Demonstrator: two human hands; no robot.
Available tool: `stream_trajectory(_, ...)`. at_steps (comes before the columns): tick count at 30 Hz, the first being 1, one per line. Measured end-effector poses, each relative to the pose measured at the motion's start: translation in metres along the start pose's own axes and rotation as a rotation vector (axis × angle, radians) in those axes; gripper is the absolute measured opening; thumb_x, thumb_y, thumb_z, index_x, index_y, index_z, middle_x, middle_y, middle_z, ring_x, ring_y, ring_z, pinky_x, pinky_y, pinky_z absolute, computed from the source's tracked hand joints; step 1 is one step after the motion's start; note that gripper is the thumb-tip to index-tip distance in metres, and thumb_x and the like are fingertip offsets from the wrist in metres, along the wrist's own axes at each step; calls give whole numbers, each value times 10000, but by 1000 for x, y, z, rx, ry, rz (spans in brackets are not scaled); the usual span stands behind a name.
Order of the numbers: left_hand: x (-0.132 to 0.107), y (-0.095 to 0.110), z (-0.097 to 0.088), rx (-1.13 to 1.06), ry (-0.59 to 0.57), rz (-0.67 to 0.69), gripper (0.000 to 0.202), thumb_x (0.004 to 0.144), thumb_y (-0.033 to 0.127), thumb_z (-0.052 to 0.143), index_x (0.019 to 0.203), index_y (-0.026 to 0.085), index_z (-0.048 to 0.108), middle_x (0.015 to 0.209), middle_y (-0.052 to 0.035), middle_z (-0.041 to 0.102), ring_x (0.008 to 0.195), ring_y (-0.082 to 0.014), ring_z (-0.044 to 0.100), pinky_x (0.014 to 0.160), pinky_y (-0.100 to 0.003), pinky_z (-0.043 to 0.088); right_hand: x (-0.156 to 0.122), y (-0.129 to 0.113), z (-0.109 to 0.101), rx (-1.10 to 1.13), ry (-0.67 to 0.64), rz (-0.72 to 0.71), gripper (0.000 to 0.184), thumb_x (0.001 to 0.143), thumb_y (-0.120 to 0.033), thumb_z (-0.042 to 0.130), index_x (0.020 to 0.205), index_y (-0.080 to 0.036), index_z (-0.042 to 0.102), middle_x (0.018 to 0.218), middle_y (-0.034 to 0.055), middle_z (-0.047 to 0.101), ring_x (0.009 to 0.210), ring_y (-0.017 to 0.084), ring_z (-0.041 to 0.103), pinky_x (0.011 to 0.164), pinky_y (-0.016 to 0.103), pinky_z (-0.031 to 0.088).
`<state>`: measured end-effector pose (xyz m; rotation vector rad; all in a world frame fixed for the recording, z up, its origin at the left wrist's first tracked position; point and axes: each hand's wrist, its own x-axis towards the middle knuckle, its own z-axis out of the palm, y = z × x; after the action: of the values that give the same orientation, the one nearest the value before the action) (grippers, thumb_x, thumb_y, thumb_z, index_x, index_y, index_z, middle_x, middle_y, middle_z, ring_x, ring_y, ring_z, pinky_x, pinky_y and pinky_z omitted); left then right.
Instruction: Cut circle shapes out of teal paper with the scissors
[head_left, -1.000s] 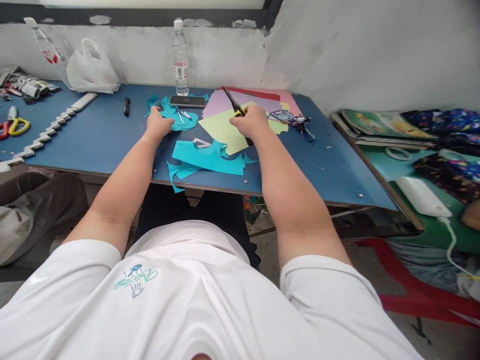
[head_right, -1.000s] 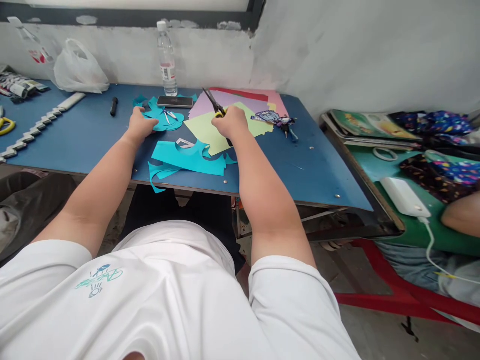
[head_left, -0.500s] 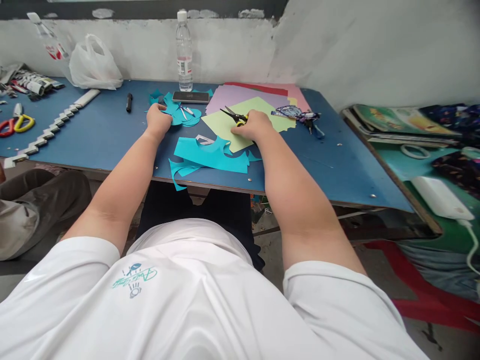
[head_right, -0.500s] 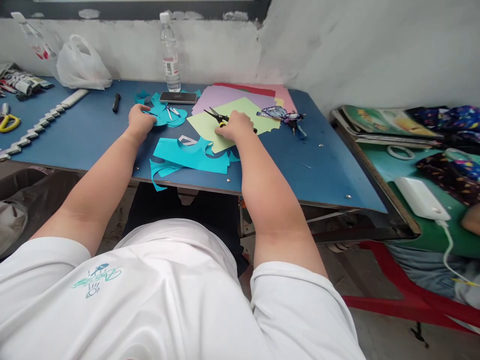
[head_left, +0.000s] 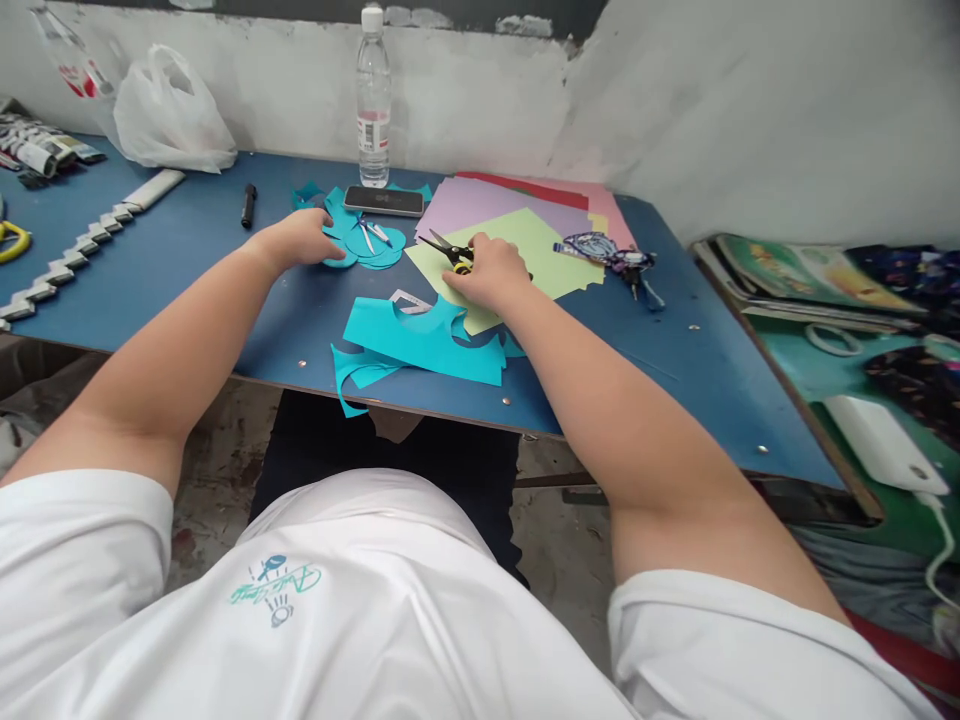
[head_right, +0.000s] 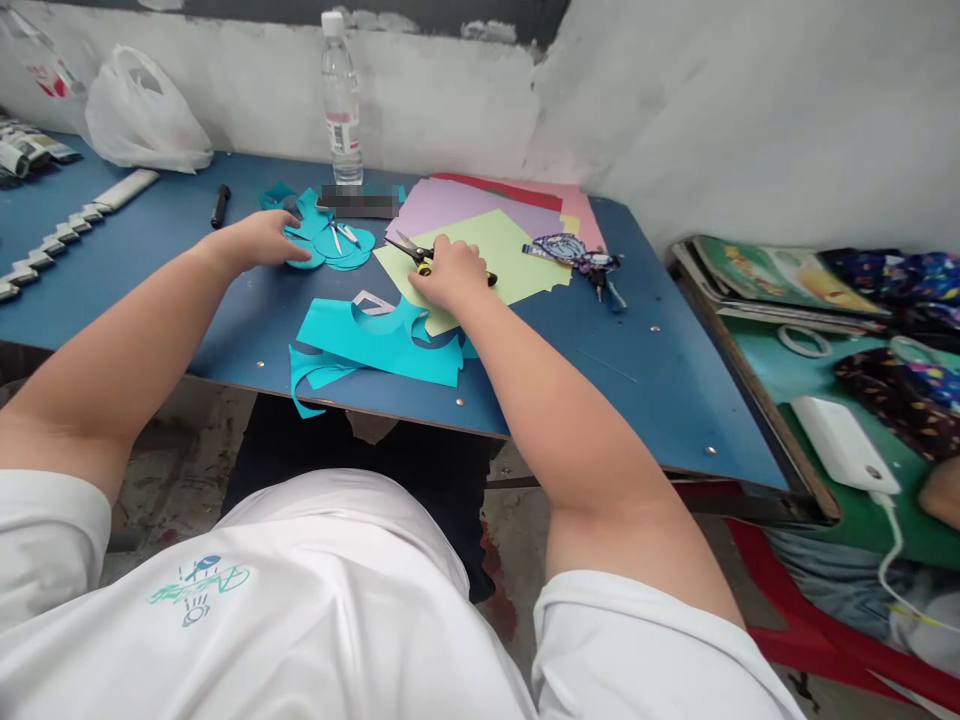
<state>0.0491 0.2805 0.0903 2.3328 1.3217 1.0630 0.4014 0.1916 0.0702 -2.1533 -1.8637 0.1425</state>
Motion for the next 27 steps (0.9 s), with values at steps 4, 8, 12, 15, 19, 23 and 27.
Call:
stream_trajectory(4, 5, 5, -23, 111, -310, -235, 920, 690, 272, 1147, 1534, 133, 810, 1289, -130, 900, 1033, -260, 826, 988, -361, 643, 8, -9, 1, -33, -22, -16, 658, 1042, -580, 866, 1530, -182, 675, 1511, 284, 758, 1416, 479, 676, 1163, 609, 605)
stream_trajectory(8, 3, 13, -21, 138, -373, -322, 1026, 696, 236, 1033, 1683, 216, 756, 1642, -181, 793, 1305, -367, 841, 1153, -442, 663, 22, -12, -2, -15, -43, -24, 656, 1060, -547, 850, 1548, -148, 667, 1510, 321, 763, 1380, 470, 691, 1105, 558, 583)
stream_trajectory(12, -4, 10, -8, 97, -317, -325, 932, 723, 242, 1001, 1624, 151, 779, 1661, -221, 782, 1367, -401, 825, 1256, -514, 650, 44, -14, -2, 16, -41, -30, 635, 1052, -515, 864, 1534, -151, 670, 1495, 332, 770, 1366, 474, 703, 1061, 540, 563)
stream_trajectory(15, -7, 4, -6, 43, -308, -351, 900, 721, 280, 1037, 1576, 135, 797, 1572, -231, 827, 1303, -392, 855, 1215, -533, 692, 63, -17, 2, 117, -29, -73, 631, 1009, -488, 918, 1490, -150, 688, 1463, 335, 789, 1319, 458, 726, 1063, 541, 556)
stream_trajectory(19, -8, -2, -7, -32, -297, -376, 890, 651, 325, 1104, 1482, 155, 835, 1440, -214, 880, 1271, -393, 866, 1177, -548, 725, 90, -30, 7, 237, -33, -169, 623, 944, -476, 961, 1434, -177, 719, 1384, 269, 835, 1263, 425, 761, 1070, 539, 592)
stream_trajectory(23, -10, -3, -5, -85, -271, -393, 905, 578, 437, 1145, 1401, 184, 864, 1434, -198, 890, 1330, -432, 849, 1216, -593, 713, 105, -51, 13, 315, -39, -310, 729, 878, -496, 996, 1481, -190, 724, 1428, 222, 838, 1317, 434, 794, 1121, 551, 634)
stream_trajectory(27, -15, 1, -6, -99, -290, -392, 942, 572, 425, 1130, 1450, 204, 871, 1496, -188, 880, 1364, -457, 843, 1228, -611, 707, 104, -58, 22, 364, -28, -410, 740, 909, -551, 955, 1504, -175, 729, 1481, 233, 836, 1373, 454, 791, 1166, 578, 639)
